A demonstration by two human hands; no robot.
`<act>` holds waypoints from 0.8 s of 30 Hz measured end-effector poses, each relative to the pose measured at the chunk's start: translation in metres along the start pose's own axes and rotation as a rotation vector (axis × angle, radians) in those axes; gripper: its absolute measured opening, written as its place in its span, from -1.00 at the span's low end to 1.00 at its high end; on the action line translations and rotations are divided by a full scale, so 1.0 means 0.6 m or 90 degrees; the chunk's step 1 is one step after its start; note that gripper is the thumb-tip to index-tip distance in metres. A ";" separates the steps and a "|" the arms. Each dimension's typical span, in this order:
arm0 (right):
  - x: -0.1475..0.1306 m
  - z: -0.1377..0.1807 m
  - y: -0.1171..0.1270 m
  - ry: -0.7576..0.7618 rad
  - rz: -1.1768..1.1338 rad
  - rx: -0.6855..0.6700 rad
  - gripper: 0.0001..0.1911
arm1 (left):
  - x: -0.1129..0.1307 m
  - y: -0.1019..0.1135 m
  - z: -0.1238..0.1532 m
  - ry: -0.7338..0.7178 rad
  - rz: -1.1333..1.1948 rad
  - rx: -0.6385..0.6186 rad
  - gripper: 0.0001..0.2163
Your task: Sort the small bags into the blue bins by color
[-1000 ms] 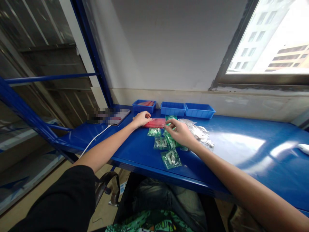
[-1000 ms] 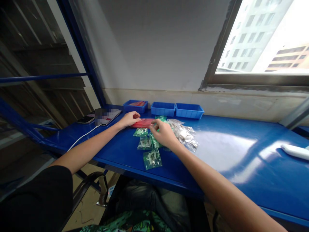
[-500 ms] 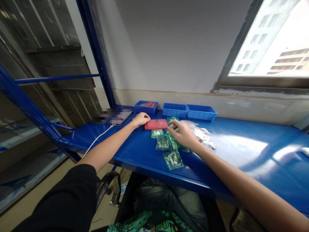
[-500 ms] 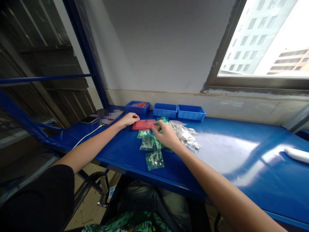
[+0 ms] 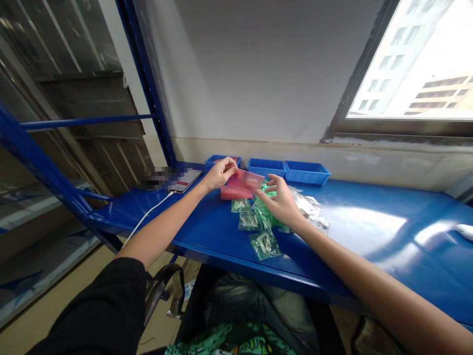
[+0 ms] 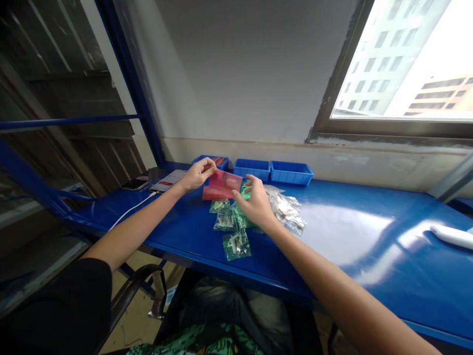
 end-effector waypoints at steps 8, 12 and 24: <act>-0.011 0.006 -0.022 -0.110 -0.228 -0.166 -0.70 | 0.038 -0.034 0.014 0.053 0.247 0.040 -0.71; -0.004 0.003 -0.011 -0.119 -0.267 -0.075 -0.77 | 0.038 -0.063 0.028 0.147 0.352 -0.055 -0.52; -0.004 0.008 -0.019 -0.100 -0.112 -0.094 -0.67 | -0.109 0.093 -0.086 0.351 0.165 0.243 -0.93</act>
Point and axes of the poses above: each hand's wrist, its own z-axis away from the middle knuckle, its own y-axis out of the back of the hand, x = y × z, the point moved 6 cm from there along -z, towards the middle knuckle, and after that the axes turned 6 degrees about -y, right-handed, at the moved point
